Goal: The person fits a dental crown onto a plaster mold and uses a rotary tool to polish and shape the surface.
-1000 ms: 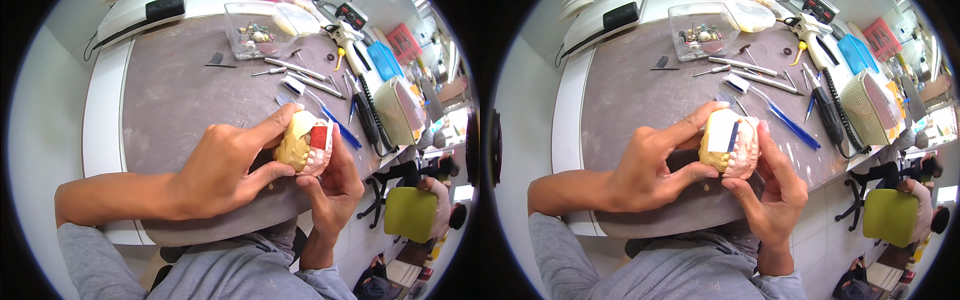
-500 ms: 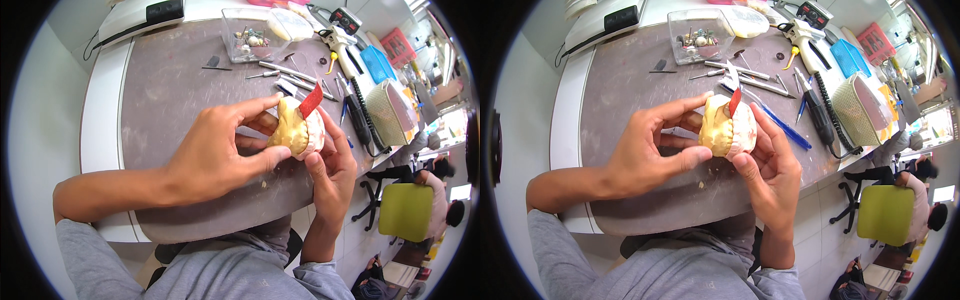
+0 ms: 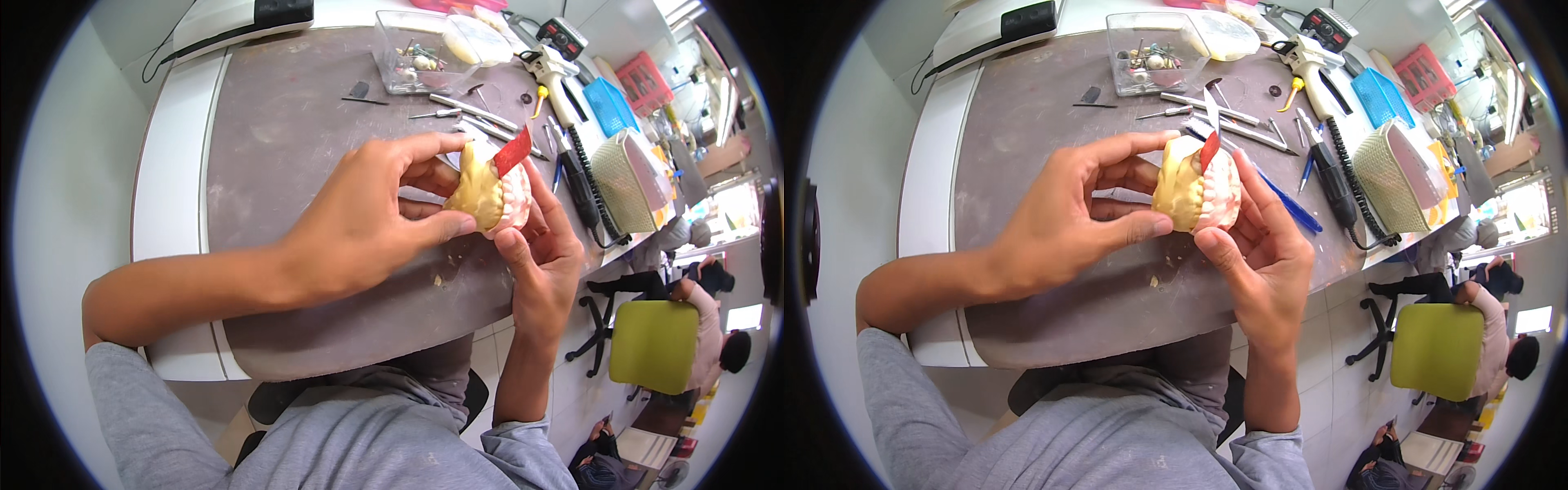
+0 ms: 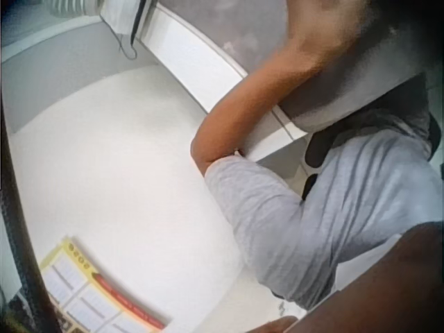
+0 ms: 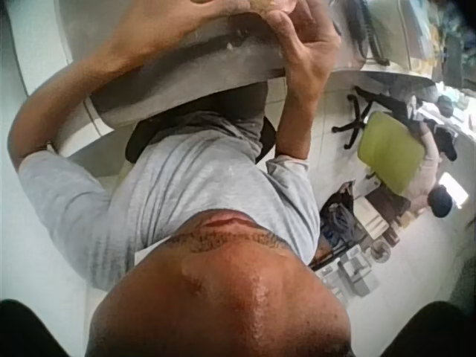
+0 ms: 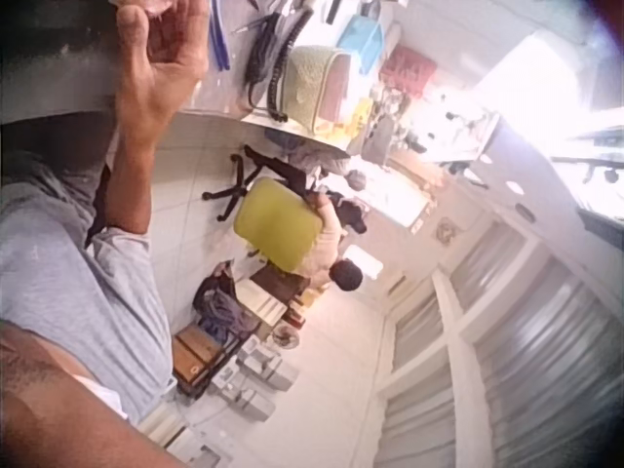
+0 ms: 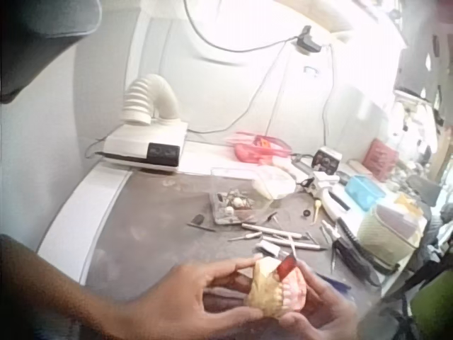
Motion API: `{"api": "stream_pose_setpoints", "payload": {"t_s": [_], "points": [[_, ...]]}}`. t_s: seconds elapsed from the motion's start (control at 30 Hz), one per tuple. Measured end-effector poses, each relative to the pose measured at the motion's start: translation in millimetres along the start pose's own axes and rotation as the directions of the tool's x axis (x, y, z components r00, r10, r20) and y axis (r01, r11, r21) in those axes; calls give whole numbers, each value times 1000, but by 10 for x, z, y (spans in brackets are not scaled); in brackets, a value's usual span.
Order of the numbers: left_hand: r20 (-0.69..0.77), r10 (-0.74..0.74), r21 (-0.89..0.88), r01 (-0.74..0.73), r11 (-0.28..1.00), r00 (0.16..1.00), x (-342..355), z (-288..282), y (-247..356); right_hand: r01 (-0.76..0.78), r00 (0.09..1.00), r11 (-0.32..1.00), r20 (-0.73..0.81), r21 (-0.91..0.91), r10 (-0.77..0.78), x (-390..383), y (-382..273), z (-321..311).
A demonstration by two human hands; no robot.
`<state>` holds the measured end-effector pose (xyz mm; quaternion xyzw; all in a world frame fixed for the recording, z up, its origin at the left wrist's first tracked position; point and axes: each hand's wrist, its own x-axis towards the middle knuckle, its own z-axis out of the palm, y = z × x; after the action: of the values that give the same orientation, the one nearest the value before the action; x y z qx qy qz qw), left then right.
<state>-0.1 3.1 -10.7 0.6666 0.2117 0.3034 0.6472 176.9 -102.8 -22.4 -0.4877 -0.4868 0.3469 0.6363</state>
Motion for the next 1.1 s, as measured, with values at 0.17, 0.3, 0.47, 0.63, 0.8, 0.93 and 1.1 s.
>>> {"api": "stream_pose_setpoints", "payload": {"t_s": [0.17, 0.3, 0.47, 0.63, 0.8, 0.93, 1.1], "points": [[-25, -4, -33, 3, 999, 1000, -48, 82, -14, 37, 999, 995, -36, -98, -41, -82, 40, -15], [-43, 7, 3, -6, 1000, 999, -87, 90, -39, 31, 999, 991, -32, -129, -35, -81, 52, -4], [-42, 65, 87, -61, 994, 997, -97, 107, -92, 54, 998, 985, -13, -165, -57, -91, 75, -41], [-41, 94, 36, -93, 995, 995, -129, 120, -135, 60, 998, 975, -7, -216, -63, -142, 77, -28], [-20, 90, 150, -87, 985, 996, -122, 111, -126, 57, 995, 975, -65, -215, -73, -205, 107, 1], [-28, 115, 250, -104, 963, 993, -124, 120, -120, 53, 996, 978, -56, -203, -66, -168, 90, -15], [-29, 93, 200, -85, 976, 995, -126, 104, -128, 101, 993, 965, -36, -240, -113, -186, 126, -26]]}}
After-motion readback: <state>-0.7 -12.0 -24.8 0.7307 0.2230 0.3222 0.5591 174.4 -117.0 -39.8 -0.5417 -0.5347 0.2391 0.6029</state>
